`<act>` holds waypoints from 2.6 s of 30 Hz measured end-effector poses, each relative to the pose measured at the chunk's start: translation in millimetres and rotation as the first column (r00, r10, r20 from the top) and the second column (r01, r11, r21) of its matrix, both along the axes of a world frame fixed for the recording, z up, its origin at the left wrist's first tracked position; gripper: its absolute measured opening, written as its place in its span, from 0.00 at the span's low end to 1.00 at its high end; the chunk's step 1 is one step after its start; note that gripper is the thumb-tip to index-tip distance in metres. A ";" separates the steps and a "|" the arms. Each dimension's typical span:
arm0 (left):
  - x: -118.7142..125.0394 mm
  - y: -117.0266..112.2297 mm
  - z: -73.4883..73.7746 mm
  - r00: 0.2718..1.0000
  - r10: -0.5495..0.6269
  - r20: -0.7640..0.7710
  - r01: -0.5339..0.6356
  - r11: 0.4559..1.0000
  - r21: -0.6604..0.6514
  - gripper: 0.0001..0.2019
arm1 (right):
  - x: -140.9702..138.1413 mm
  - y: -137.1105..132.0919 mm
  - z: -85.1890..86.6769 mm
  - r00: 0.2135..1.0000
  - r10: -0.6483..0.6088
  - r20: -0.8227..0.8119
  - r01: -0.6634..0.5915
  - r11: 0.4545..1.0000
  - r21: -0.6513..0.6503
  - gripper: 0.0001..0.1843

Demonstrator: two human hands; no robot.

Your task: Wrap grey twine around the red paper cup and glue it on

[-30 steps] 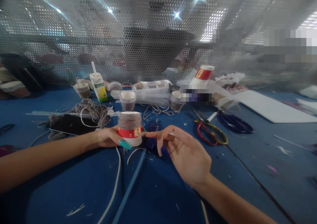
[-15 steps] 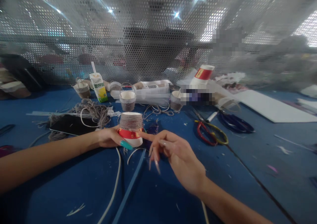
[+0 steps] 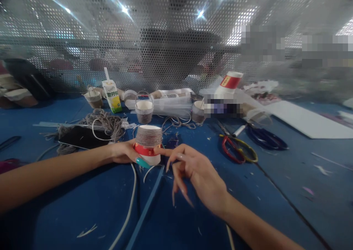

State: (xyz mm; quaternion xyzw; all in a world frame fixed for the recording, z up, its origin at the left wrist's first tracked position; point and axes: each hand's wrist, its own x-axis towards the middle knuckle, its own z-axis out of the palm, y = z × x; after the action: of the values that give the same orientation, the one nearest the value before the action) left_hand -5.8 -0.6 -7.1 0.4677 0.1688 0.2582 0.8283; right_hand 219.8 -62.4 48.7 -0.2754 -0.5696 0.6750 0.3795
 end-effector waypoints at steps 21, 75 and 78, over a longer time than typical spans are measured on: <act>-2.5 0.3 7.3 0.999 0.028 0.017 -0.026 0.997 -0.078 0.29 | 4.8 14.7 -1.2 0.933 -0.361 -0.001 0.360 0.930 0.075 0.12; 5.2 -8.9 54.2 0.363 0.910 0.202 -0.059 -0.195 0.979 0.23 | -2.3 144.2 35.3 0.611 -0.418 0.673 -0.186 0.750 0.635 0.12; 11.4 5.3 73.3 0.399 0.915 0.066 0.086 -0.109 0.990 0.25 | -2.2 144.9 38.0 0.679 -0.423 0.600 -0.103 0.754 0.648 0.14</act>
State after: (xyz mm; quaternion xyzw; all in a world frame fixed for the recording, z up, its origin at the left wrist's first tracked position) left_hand 5.6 4.7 66.2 0.8179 0.4303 0.3816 -0.0162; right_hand 217.6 82.5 86.7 -0.4228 -0.8350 0.2398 0.2579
